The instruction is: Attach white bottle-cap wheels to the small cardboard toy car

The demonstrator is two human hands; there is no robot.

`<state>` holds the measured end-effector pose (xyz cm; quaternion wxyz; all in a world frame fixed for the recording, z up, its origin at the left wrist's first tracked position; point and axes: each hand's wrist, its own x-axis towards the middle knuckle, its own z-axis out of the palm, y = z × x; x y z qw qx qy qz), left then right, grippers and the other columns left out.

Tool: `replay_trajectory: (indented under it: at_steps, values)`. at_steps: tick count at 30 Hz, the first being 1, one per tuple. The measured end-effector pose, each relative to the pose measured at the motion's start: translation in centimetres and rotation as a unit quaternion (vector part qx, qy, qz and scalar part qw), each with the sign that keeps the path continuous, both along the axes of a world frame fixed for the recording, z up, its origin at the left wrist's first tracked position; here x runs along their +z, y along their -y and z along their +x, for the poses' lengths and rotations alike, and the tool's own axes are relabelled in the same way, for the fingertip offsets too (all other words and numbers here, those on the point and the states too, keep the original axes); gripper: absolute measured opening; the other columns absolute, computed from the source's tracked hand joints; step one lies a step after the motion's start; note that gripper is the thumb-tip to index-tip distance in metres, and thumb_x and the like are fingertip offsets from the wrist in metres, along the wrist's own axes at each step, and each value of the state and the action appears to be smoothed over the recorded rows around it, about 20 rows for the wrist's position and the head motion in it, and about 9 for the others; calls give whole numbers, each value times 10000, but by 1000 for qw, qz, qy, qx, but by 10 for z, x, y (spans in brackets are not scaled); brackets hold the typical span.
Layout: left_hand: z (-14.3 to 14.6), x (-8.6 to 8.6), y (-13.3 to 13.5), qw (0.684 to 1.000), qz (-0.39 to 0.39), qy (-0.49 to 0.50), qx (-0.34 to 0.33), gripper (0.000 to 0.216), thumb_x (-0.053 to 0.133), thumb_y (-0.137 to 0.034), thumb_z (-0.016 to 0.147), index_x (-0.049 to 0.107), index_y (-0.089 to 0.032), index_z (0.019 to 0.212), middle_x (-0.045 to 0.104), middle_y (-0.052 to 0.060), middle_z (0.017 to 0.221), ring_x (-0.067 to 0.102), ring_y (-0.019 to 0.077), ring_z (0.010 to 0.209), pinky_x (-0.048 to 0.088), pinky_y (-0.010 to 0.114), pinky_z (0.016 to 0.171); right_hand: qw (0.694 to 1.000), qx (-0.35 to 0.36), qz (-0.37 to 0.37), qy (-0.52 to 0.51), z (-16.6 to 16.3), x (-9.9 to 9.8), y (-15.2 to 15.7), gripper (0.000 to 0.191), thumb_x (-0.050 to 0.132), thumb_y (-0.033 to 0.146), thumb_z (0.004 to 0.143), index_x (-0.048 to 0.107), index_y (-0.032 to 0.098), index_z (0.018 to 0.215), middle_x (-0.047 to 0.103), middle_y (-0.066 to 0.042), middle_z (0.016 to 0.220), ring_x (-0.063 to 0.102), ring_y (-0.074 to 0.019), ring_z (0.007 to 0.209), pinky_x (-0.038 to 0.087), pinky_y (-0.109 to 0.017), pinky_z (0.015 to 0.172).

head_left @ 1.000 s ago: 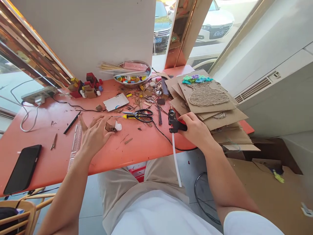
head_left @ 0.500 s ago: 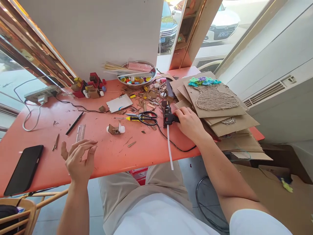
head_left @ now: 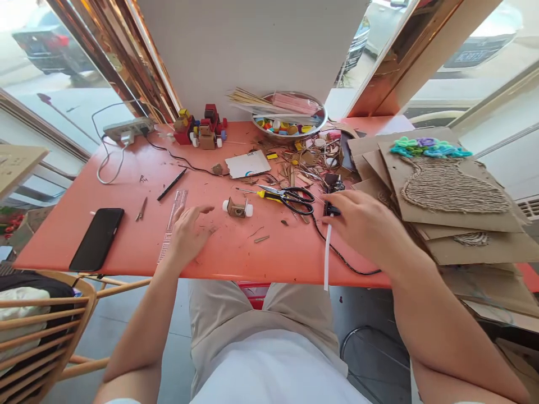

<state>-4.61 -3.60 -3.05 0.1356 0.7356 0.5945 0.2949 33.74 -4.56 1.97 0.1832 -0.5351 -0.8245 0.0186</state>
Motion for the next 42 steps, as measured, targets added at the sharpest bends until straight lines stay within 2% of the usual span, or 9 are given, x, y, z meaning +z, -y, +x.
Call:
replay_trajectory:
  at_steps: [2, 4, 7, 10, 14, 20, 30, 42]
  values:
    - [1, 6, -15, 997, -58, -5, -51, 460, 721, -362, 861, 687, -272, 1311, 795, 62, 1264, 721, 301, 1218, 535, 488, 1122, 994, 69, -69, -57, -33, -2, -12, 285, 688, 281, 958, 741, 248, 1235, 794, -107, 1079, 756, -307, 1000, 615, -426, 877]
    - [2, 9, -28, 992, -92, -15, -88, 563, 703, -326, 863, 630, -267, 1419, 767, 75, 1331, 706, 294, 1247, 550, 474, 1105, 983, 109, -120, -91, -63, -9, -27, 296, 740, 286, 929, 746, 223, 1219, 795, -104, 1034, 759, -288, 962, 611, -399, 852]
    - [3, 10, -41, 986, -113, -29, -121, 606, 678, -317, 868, 606, -241, 1466, 721, 107, 1419, 678, 304, 1306, 530, 488, 1144, 976, 104, -156, -108, -95, -24, -47, 381, 800, 222, 870, 733, 188, 1243, 789, -122, 1066, 752, -298, 1002, 598, -405, 872]
    - [4, 8, -48, 984, -121, -10, -133, 560, 667, -346, 864, 653, -236, 1413, 748, 100, 1378, 706, 298, 1256, 544, 483, 1133, 970, 106, -183, -121, -111, -36, -58, 510, 827, 161, 819, 694, 160, 1311, 781, -111, 1046, 745, -298, 1013, 586, -406, 878]
    - [7, 5, -51, 984, -121, 27, -129, 506, 683, -344, 835, 713, -256, 1332, 794, 64, 1301, 749, 276, 1155, 577, 448, 1088, 969, 113, -169, -139, -119, -44, -61, 503, 833, 138, 796, 699, 175, 1280, 781, -94, 1046, 740, -289, 1017, 577, -407, 899]
    - [13, 3, -54, 986, -125, 37, -103, 386, 695, -317, 822, 791, -256, 1191, 836, 50, 1193, 767, 272, 1105, 591, 430, 1065, 970, 110, -156, -154, -124, -46, -60, 250, 765, 139, 861, 758, 178, 1108, 799, -109, 1071, 746, -286, 1029, 578, -423, 942]
    - [12, -1, -55, 987, -111, 46, -103, 322, 719, -302, 791, 820, -268, 1095, 852, 41, 1096, 781, 274, 1025, 619, 424, 1001, 960, 110, -149, -212, -123, -49, -58, 215, 739, 150, 884, 789, 214, 1083, 813, -92, 1051, 755, -282, 989, 593, -452, 934]
    - [14, 0, -53, 987, -116, 50, -95, 296, 723, -288, 813, 819, -266, 1093, 848, 47, 1130, 772, 285, 1083, 600, 457, 1052, 961, 103, -152, -206, -122, -53, -59, 211, 741, 141, 881, 767, 187, 1085, 806, -119, 1108, 744, -298, 1075, 577, -463, 978]
